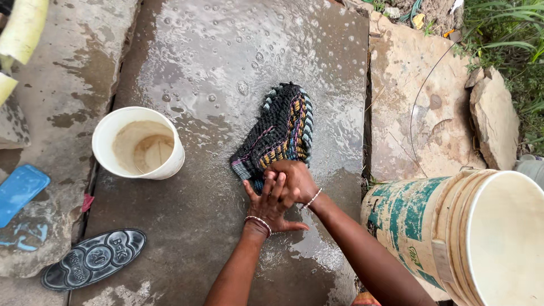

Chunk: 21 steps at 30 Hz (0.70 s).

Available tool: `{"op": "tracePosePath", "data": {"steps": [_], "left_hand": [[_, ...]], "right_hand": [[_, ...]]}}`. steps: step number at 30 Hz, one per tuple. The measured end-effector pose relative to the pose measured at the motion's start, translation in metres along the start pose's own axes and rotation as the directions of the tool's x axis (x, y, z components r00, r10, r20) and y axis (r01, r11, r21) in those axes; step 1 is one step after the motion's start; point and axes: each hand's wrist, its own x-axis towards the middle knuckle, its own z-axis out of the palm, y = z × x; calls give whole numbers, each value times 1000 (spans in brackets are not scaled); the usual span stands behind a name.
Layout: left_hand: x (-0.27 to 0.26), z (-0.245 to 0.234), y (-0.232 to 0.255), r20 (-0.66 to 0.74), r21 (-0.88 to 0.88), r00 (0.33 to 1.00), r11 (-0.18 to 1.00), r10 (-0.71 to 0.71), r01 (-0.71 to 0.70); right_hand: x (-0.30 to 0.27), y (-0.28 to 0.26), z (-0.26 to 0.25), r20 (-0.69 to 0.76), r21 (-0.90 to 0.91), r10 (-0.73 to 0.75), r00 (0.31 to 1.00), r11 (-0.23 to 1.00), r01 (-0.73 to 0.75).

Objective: The person washes a woven cloth by scrubbing, twisting, and slapping it against a wet stone surface by hand. They then rinse the cloth inside a bucket of water and resume scrubbing it on the ground.

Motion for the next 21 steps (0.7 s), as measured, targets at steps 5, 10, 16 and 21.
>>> {"op": "tracePosePath", "data": {"steps": [5,10,16,21], "left_hand": [[13,-1,12,274,130,959,991,-65,30],[22,-2,12,479,107,867,990,-136,96],[20,6,15,461,126,880,990,-110,57],[19,-6,14,563,153,819,988,-111,29]], "right_hand": [[22,80,-32,-101,315,332,938,905,-286],[155,133,-57,-648,-517,-184,739,819,-249],[80,47,14,-388,-464,-12,922,866,-184],[131,112,-27,-411,-407,287,865,791,-456]]}}
